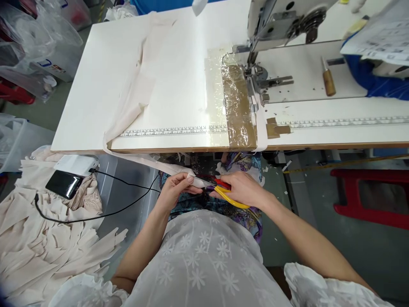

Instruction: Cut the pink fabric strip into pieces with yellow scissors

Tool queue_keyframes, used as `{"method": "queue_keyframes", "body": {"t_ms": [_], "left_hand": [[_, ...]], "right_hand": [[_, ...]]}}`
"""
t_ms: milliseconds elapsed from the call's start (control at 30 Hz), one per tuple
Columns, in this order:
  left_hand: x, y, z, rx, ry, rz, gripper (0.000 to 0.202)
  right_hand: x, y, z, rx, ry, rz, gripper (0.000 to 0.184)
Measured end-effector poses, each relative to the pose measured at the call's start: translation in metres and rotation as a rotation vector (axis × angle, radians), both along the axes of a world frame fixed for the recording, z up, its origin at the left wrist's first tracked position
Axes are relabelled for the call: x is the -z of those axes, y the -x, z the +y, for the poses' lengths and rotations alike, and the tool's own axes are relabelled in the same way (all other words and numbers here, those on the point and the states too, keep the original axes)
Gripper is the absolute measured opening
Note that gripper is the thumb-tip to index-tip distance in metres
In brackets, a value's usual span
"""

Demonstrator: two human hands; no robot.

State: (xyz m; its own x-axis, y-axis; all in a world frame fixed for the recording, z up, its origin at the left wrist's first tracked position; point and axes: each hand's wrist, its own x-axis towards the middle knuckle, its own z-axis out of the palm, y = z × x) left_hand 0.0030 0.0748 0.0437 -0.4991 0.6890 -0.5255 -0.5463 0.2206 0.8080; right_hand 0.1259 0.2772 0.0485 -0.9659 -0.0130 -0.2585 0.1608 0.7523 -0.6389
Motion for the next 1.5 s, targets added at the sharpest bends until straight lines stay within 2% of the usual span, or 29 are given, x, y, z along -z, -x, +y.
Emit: {"method": "queue_keyframes", "body": {"t_ms": [133,333,667,767,867,967,1033,1100,1167,1233,1300,1333,1400,1500], "left_hand": [[0.001,0.0,-0.001,0.011,-0.004,0.003,0.048],[0.003,0.0,-0.007,0.013,-0.012,-0.013,0.046],[0.002,-0.001,-0.013,-0.031,-0.033,-0.065,0.047],[0.006,-0.007,-0.008,-0.021,-0.045,-0.087,0.049],[0.01,-0.018,0.001,0.037,-0.103,-0.151,0.054],[-0.002,-0.015,0.002,0.174,-0.129,-0.094,0.056],[-0.024,0.007,-0.003,0.279,-0.079,0.102,0.051],[-0.053,0.048,-0.009,0.294,0.017,0.401,0.042],[-0.08,0.103,-0.007,0.111,0.156,0.747,0.033],[-0.1,0.162,0.008,-0.116,0.304,1.118,0.022],[-0.108,0.213,0.032,-0.221,0.52,1.37,0.016],[-0.109,0.234,0.046,-0.221,0.65,1.41,0.017],[-0.106,0.264,0.072,-0.157,0.857,1.403,0.024],[-0.098,0.285,0.097,-0.107,1.007,1.303,0.033]], "right_hand": [[-0.004,-0.001,0.002,-0.007,-0.046,-0.019,0.052],[-0.01,0.013,-0.005,-0.081,-0.195,-0.071,0.045],[-0.007,0.014,-0.007,-0.063,-0.126,-0.028,0.055],[-0.006,0.015,-0.01,0.009,-0.037,0.031,0.049],[-0.003,0.019,-0.019,0.074,0.15,0.094,0.034],[0.001,0.019,-0.027,0.112,0.274,0.156,0.025],[0.002,0.015,-0.029,0.127,0.306,0.194,0.023],[0.001,0.008,-0.03,0.153,0.327,0.22,0.021],[-0.002,-0.001,-0.03,0.195,0.337,0.229,0.022],[-0.007,-0.011,-0.03,0.246,0.332,0.246,0.023],[-0.013,-0.02,-0.031,0.303,0.341,0.259,0.025],[-0.016,-0.024,-0.031,0.328,0.358,0.258,0.025],[-0.019,-0.035,-0.029,0.371,0.397,0.239,0.026],[-0.015,-0.055,-0.02,0.466,0.37,0.277,0.029]]}}
